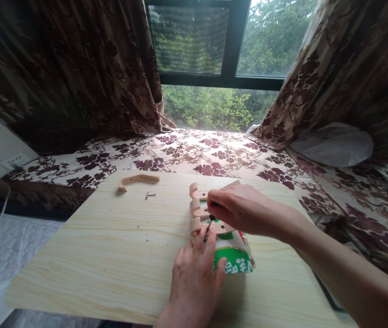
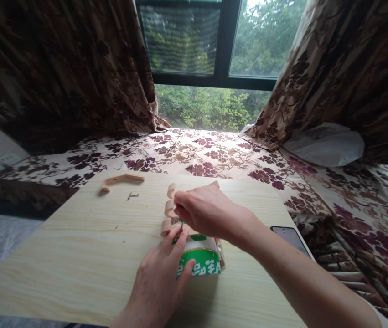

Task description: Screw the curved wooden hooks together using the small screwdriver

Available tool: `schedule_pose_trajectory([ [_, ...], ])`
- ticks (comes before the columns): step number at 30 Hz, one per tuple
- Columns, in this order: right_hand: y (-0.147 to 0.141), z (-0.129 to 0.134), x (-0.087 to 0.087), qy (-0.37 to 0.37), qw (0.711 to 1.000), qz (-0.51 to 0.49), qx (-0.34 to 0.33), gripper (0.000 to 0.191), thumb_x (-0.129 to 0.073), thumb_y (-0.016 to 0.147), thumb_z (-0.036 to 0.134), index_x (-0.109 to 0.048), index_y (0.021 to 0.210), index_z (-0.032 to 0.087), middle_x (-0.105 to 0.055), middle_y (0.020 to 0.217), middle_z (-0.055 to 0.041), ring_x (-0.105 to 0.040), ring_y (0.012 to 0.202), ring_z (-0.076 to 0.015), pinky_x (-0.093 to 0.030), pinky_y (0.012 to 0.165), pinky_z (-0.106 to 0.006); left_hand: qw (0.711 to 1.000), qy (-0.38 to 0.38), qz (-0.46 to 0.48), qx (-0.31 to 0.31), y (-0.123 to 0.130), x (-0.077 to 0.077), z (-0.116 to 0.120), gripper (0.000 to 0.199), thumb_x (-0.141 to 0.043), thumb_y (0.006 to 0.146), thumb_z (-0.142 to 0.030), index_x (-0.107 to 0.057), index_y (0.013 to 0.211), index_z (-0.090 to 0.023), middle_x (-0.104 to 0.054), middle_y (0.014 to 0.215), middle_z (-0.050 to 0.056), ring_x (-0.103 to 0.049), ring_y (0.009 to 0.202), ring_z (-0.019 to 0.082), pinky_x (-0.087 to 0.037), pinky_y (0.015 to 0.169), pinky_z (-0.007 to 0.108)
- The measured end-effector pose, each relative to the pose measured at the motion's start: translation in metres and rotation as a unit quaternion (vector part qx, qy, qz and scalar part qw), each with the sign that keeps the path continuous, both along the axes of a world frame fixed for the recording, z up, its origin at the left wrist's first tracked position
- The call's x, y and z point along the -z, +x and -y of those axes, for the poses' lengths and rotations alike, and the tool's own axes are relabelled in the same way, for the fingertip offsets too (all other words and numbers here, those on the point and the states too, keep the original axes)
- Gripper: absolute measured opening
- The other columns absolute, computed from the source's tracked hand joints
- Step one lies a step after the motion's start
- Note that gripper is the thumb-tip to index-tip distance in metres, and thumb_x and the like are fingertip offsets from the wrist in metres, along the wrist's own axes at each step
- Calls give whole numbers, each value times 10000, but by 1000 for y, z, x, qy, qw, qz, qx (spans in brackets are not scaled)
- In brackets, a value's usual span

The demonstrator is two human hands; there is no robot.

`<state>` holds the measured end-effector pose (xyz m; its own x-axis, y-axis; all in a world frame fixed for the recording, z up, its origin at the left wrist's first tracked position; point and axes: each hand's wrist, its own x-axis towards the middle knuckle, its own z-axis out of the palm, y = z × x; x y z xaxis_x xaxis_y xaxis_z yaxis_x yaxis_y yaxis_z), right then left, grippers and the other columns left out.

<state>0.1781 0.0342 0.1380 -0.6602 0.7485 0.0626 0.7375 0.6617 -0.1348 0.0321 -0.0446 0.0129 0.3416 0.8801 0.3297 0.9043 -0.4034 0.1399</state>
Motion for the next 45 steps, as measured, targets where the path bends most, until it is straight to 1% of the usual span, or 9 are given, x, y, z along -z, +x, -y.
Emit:
schedule_pose_trajectory([
  [4,1,1,-1,2,1000,8,12,227,-441,914,317,-572,800,172,-571,649,-17,-386,548,-103,-220,514,-266,1000,2,2,3,0,0,0,504,-500,856,-266,-408,1341,-164,-490,1363,128,-586,1090,268,-554,794,437],
  [8,1,3,-4,-21,1000,-15,-15,156,-465,901,265,-580,855,171,-599,708,-19,-428,583,-102,-258,530,-247,1000,-1,-1,-1,0,-2,2,495,-505,847,-257,-427,1326,-162,-499,1354,127,-598,1064,268,-554,793,442],
  [16,-3,1,5,0,1000,-16,16,223,-425,922,308,-557,817,163,-589,678,-27,-417,577,-110,-262,551,-264,1000,-11,2,-2,-1,0,1,486,-475,866,-267,-411,1340,-179,-473,1376,130,-598,1056,257,-542,815,426],
  [20,-3,4,3,-3,1000,-29,-8,138,-456,901,281,-540,884,172,-594,708,-17,-418,587,-110,-267,550,-257,1000,-25,1,-5,0,-3,0,489,-499,849,-255,-428,1325,-168,-504,1342,140,-590,1073,267,-539,815,435],
  [23,-4,7,3,-5,999,-40,-22,138,-422,911,265,-502,841,176,-572,700,-8,-375,555,-101,-250,525,-256,999,-33,5,-9,1,-4,0,487,-501,844,-246,-433,1320,-170,-515,1329,140,-586,1081,265,-535,822,432],
  [31,-9,6,15,14,997,-40,64,201,-376,923,310,-499,883,156,-574,654,-25,-346,520,-109,-199,501,-275,1000,-17,3,1,-2,1,1,492,-460,880,-281,-378,1355,-179,-466,1376,136,-567,1111,265,-531,829,431],
  [36,-4,8,12,7,997,-81,-2,124,-441,903,286,-493,853,184,-574,719,-3,-378,576,-101,-242,535,-254,1000,-24,12,-3,-1,0,0,491,-458,873,-259,-382,1352,-185,-525,1307,135,-569,1107,256,-530,816,418],
  [39,-2,8,15,7,994,-105,-21,154,-422,914,264,-464,788,186,-544,689,6,-361,572,-96,-247,538,-250,999,-30,15,1,-1,0,1,495,-439,883,-261,-361,1367,-190,-501,1334,129,-550,1134,249,-522,831,412],
  [45,-5,6,19,15,994,-82,67,182,-420,916,317,-498,839,172,-543,641,-4,-331,538,-106,-210,511,-264,999,-33,9,-1,-2,2,2,493,-433,892,-280,-359,1371,-194,-454,1387,123,-534,1157,256,-508,859,421],
])
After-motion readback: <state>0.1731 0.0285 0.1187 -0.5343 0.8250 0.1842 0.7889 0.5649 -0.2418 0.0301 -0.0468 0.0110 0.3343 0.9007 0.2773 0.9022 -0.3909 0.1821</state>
